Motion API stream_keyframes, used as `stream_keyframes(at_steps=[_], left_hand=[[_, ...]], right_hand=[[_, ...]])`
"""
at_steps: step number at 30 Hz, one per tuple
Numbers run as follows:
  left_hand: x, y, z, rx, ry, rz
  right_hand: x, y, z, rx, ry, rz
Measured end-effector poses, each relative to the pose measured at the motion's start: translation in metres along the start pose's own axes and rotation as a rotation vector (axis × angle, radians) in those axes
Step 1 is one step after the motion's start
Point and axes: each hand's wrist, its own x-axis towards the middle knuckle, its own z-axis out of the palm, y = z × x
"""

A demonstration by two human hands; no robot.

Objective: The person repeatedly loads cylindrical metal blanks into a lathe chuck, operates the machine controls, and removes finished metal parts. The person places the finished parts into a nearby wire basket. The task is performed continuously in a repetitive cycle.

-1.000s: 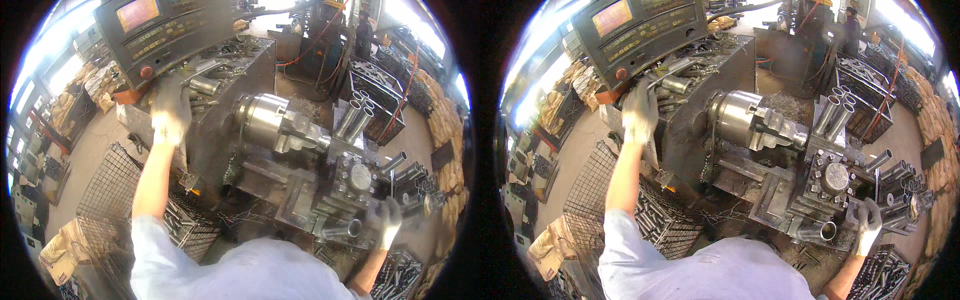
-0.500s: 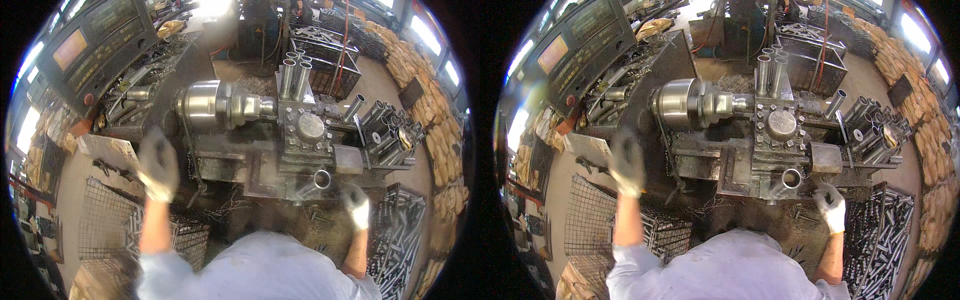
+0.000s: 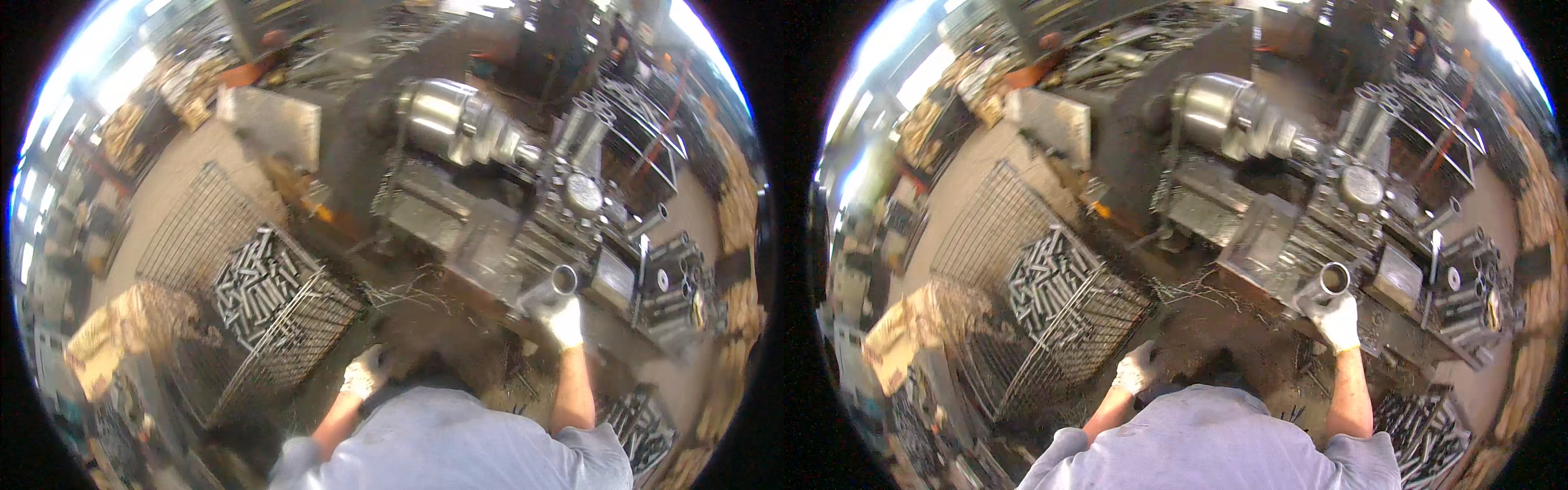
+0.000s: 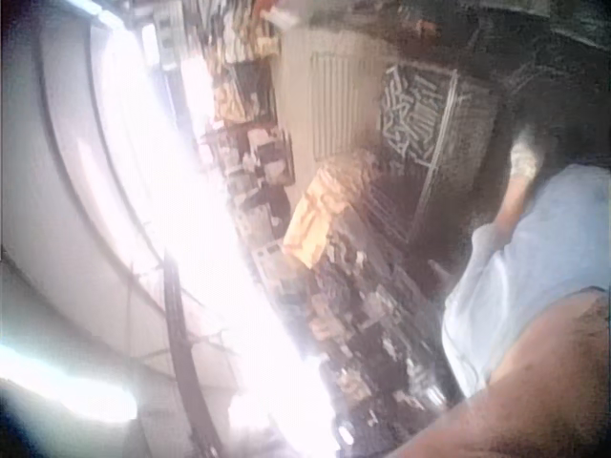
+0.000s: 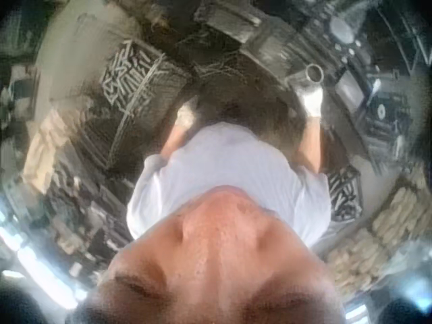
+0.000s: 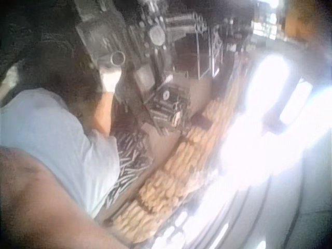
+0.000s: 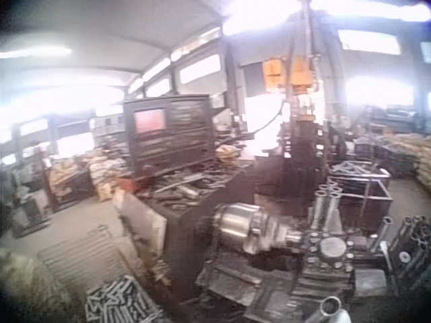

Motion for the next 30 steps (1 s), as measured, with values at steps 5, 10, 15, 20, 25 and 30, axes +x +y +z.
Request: stream_keyframes(at_steps=[5, 10, 15, 20, 25, 30], left_hand=[[-0.084, -0.055, -0.001, -0.118, 0.102, -0.167], [-0.220, -0.152, 0.002, -0.242, 0.328, -0.411], [-0.360, -0.225, 0.037, -0.428, 0.579, -0.825], [-0.463, -0.235, 0.101, -0.686, 0.892, -1.214], [-0.516, -0.206, 0.205, -0.986, 1.357, -1.567], [-0.532, -0.185, 0.324, -1.661, 2.619, -1.238]], right_hand=[[-0.040, -0.057, 0.069, 0.221, -0.179, -0.261], [-0.121, -0.155, 0.207, -0.239, -0.686, -0.521], [-0.250, -0.236, 0.328, -0.216, -1.273, -0.939], [-0.383, -0.293, 0.393, -0.208, -1.569, -1.311], [-0.495, -0.345, 0.424, -0.138, -1.825, -1.664], [-0.604, -0.405, 0.464, 0.069, -2.006, -1.714]])
